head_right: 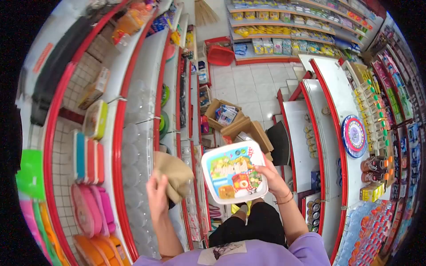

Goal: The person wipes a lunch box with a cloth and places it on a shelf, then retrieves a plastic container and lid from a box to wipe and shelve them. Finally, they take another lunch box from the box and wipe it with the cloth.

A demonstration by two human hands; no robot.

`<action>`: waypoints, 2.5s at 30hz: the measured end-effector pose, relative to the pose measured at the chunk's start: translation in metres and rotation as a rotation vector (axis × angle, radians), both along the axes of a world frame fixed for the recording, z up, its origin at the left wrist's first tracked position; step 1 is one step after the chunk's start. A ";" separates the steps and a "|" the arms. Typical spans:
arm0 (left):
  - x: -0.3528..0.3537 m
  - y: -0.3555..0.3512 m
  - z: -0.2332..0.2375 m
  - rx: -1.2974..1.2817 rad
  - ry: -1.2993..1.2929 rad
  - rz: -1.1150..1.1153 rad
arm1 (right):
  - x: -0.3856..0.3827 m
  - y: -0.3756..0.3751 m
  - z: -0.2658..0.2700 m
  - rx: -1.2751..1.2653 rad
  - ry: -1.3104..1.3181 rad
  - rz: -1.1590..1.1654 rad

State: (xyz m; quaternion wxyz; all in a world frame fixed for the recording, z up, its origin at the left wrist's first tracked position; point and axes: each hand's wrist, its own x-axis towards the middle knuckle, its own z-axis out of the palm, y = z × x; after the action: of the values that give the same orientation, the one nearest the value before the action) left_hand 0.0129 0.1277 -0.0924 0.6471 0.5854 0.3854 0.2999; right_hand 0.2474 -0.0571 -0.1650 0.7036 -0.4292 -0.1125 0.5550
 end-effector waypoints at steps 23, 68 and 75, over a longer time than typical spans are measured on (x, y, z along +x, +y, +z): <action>0.036 -0.078 0.112 1.152 0.685 0.431 | -0.076 0.047 0.155 0.367 -0.557 -0.215; 0.014 -0.112 0.083 1.229 0.796 0.528 | -0.063 0.057 0.163 0.468 -0.173 -0.209; 0.050 -0.156 0.082 1.399 0.673 0.358 | -0.064 0.059 0.147 0.390 -0.132 -0.140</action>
State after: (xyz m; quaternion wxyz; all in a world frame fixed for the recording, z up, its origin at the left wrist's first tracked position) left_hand 0.0626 -0.0279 -0.0106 -0.0796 0.8443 0.3708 0.3786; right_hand 0.1837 0.0017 -0.0177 0.8013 -0.3272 -0.2335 0.4431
